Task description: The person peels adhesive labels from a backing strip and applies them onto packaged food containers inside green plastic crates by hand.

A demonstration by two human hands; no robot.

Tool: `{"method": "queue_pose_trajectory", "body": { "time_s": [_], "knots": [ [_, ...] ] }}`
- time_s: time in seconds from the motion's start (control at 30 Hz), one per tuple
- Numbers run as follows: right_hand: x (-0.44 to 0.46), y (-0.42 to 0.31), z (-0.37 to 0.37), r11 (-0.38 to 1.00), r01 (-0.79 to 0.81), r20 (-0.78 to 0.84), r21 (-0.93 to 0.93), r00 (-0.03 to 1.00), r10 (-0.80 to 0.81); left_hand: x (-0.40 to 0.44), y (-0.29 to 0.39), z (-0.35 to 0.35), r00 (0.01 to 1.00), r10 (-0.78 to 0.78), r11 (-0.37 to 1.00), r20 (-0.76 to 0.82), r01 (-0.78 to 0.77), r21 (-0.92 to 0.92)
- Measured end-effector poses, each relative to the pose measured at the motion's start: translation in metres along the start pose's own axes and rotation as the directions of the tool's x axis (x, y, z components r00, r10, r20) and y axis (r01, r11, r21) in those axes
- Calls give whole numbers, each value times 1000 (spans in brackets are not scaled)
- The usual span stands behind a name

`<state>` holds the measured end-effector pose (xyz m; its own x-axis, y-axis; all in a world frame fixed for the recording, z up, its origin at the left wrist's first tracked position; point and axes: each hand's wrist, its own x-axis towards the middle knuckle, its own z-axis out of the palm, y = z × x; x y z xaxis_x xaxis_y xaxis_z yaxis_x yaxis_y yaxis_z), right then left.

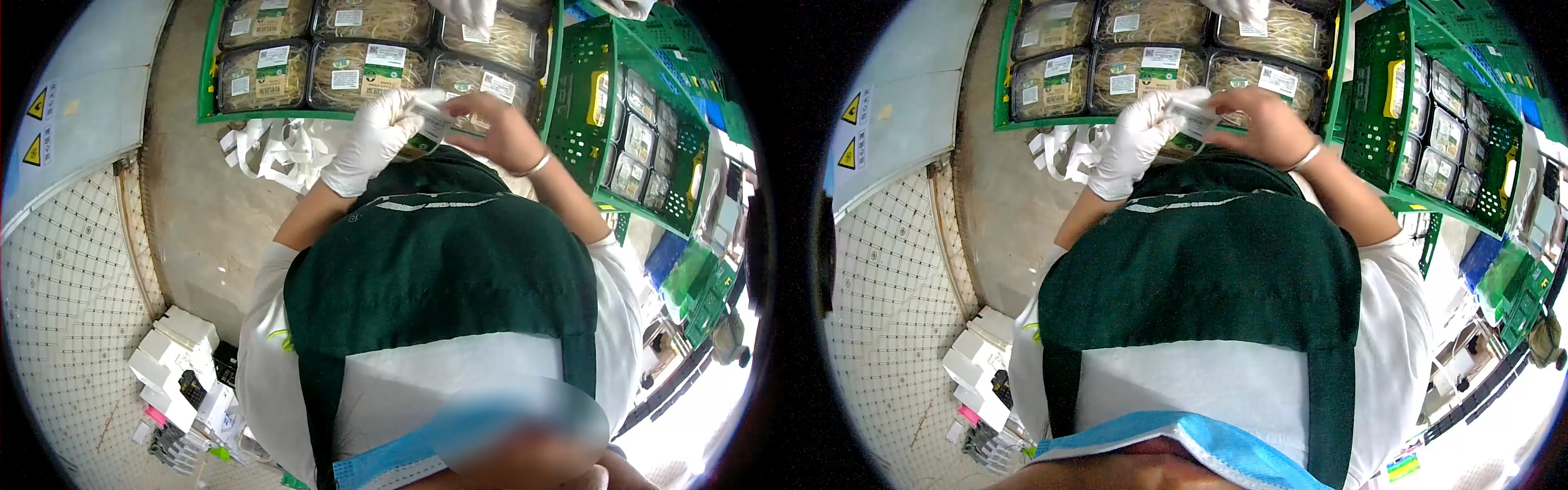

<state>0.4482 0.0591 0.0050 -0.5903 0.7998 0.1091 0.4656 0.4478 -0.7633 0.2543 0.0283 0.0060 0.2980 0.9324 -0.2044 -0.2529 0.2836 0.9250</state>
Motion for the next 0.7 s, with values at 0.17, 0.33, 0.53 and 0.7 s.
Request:
{"method": "queue_pose_trajectory", "body": {
  "time_s": [0.17,0.33,0.53,0.7],
  "knots": [
    [4,-10,4,959,-139,-45,246,987,154,-7,-4,-5,978,-196,944,-66,206,259],
    [20,21,-62,987,-158,-150,25,976,160,-12,-3,-1,999,-34,981,-1,33,193],
    [14,-17,7,986,-48,163,162,986,21,-15,0,-12,999,45,981,27,-50,186],
    [18,-21,22,979,-137,125,153,985,119,-15,-1,-11,998,47,986,29,-51,156]
  ]
}}
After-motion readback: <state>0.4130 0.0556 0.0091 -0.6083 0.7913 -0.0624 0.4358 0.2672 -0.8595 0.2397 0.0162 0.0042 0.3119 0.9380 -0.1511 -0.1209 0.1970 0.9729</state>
